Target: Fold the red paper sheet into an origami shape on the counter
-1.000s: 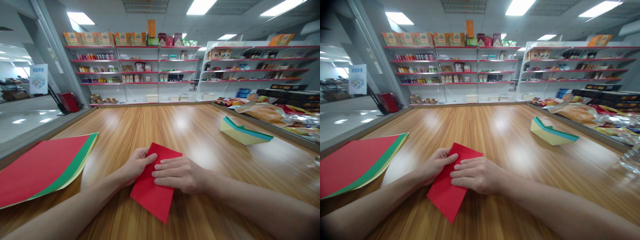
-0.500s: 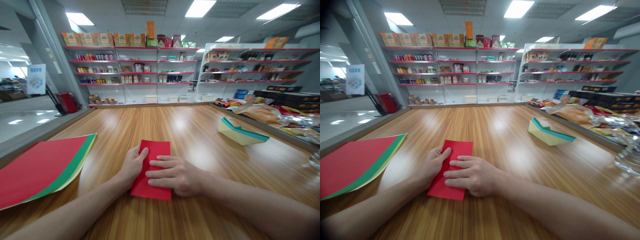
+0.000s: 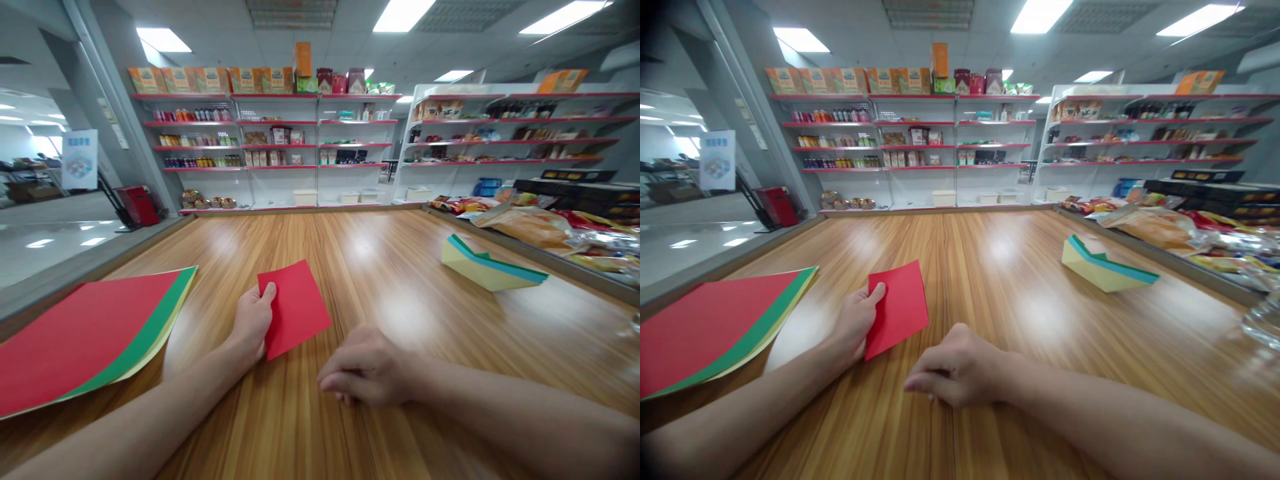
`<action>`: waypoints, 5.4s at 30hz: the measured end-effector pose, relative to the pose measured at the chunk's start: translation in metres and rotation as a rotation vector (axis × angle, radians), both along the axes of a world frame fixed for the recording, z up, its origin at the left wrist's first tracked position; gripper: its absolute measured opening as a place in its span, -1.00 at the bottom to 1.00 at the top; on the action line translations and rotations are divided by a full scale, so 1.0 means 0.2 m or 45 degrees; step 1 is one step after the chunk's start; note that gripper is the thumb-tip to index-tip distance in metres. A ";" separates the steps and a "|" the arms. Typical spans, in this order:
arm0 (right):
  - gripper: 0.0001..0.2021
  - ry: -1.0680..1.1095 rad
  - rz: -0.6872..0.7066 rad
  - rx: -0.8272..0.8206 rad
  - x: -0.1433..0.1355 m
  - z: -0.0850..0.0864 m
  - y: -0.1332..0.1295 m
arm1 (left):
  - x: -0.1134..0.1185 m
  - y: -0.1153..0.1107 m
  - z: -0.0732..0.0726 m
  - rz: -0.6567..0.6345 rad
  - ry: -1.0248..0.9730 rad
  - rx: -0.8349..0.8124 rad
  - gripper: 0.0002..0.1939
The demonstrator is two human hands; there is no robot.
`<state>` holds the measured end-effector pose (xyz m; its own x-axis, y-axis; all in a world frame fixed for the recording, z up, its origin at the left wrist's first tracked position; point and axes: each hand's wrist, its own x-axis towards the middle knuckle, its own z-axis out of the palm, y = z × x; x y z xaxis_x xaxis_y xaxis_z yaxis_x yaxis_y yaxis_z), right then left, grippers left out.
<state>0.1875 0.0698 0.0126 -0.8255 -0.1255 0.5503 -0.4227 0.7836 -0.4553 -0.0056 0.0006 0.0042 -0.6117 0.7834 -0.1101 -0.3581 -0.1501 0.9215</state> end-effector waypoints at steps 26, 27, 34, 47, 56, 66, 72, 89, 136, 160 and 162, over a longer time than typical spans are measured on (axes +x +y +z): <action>-0.80 0.200 -0.419 0.062 -0.03 -0.04 0.15 | 0.08 -0.10 0.03 -1.007 -0.207 0.289 -0.40; -0.82 0.197 -0.411 0.038 -0.03 -0.04 0.15 | 0.08 -0.10 0.03 -0.996 -0.203 0.286 -0.40; -0.94 0.258 -0.568 -0.113 -0.03 -0.02 0.15 | 0.12 -0.07 0.04 -0.845 -0.112 0.197 -0.53; -0.79 0.083 -0.466 -0.755 -0.05 -0.06 0.15 | 0.13 -0.07 0.04 -0.575 0.529 -0.152 -0.57; -0.81 0.145 -0.685 -0.601 -0.03 -0.06 0.15 | 0.13 -0.07 0.03 -0.531 0.528 -0.005 -0.36; -0.74 0.007 -0.731 -1.049 -0.07 -0.04 0.18 | 0.08 -0.07 0.02 -0.821 0.240 0.193 -0.45; -0.65 -0.021 -0.687 -1.302 -0.09 -0.05 0.18 | 0.10 -0.06 0.02 -0.665 0.203 0.105 -0.55; -0.77 0.022 -0.666 -0.813 -0.03 -0.02 0.15 | 0.09 -0.08 0.05 -0.646 0.659 0.208 -0.79; -0.71 0.303 -0.652 -1.544 -0.06 -0.07 0.34 | 0.09 -0.05 0.03 -0.146 0.355 0.143 -0.71; -0.73 0.221 -0.612 -1.147 -0.04 -0.08 0.31 | 0.07 -0.09 0.03 -1.119 -0.067 0.162 -0.41; -0.73 0.229 -0.624 -1.175 -0.04 -0.07 0.31 | 0.08 -0.09 0.01 -1.044 0.043 0.072 -0.37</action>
